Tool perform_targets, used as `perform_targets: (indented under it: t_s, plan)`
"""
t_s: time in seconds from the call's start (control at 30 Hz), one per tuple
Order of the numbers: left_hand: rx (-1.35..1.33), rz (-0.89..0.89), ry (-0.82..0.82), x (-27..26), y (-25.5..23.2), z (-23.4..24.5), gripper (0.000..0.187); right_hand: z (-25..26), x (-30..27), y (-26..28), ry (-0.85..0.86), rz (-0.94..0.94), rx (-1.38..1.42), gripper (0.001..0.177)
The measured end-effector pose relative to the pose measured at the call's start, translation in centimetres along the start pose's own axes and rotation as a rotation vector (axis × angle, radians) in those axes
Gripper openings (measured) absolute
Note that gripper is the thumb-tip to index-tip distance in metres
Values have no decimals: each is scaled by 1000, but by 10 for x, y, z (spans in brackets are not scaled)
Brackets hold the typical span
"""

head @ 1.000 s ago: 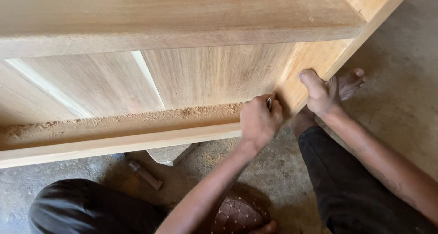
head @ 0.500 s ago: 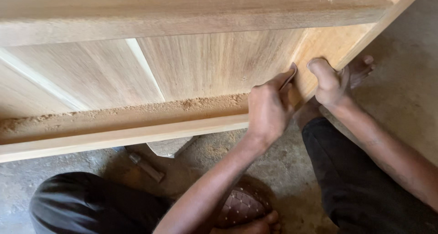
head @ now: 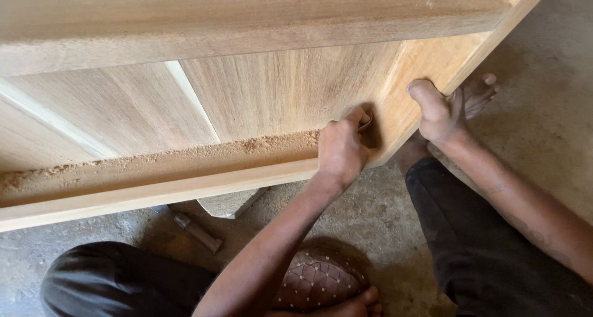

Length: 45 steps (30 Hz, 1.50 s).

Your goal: The person sands the interior corners and flat surfaces of a wooden box-like structure using a small piece of sandpaper.

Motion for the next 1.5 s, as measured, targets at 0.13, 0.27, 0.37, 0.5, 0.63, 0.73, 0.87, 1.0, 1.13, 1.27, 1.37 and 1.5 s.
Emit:
perform_targets:
  t_s: [0.13,0.27,0.37,0.5,0.63,0.73,0.87,1.0,1.13,1.27,1.37,1.5]
  plan:
    - [31,-82,-114,4,-16,5,62,3,2,-4,-17,24,-12,35]
    - [83,96,49,-4,-23,-5,46,3,1,-21,-49,-137,28,27]
    - [165,-13,-132,3,-36,8,48,1,0,-5,19,129,76,36]
    - [99,-141,-239,5,-34,-5,41,2,5,-22,90,32,142,31]
    - [17,3,-194,-3,-15,-10,21,1,2,-7,3,39,97,24]
    - [-52,-62,-154,4,-13,-7,57,2,3,-6,-35,47,51,25]
    - [79,-178,-293,3,-21,-11,40,11,7,-44,-74,-51,5,20]
    - [31,-145,-170,6,-10,-4,37,10,20,-31,-99,338,-424,24]
    - [-49,66,-26,-2,3,-9,51,6,0,-35,6,6,22,27]
    - [-125,-22,-174,-2,-2,-9,47,2,3,-8,27,-22,78,32]
    - [104,-56,-156,1,-3,-18,27,0,-1,11,-6,56,-71,33]
    - [76,-216,-195,9,-8,-10,22,1,2,1,34,4,39,28]
Point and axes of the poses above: each hand's wrist, its own x-axis towards the middle knuckle, its own z-axis out of the back of the hand, y = z × x, the point moved 3 cm from there along x, towards the middle knuckle, and after that the axes turned 14 degrees about -z, right-handed, at the moved point
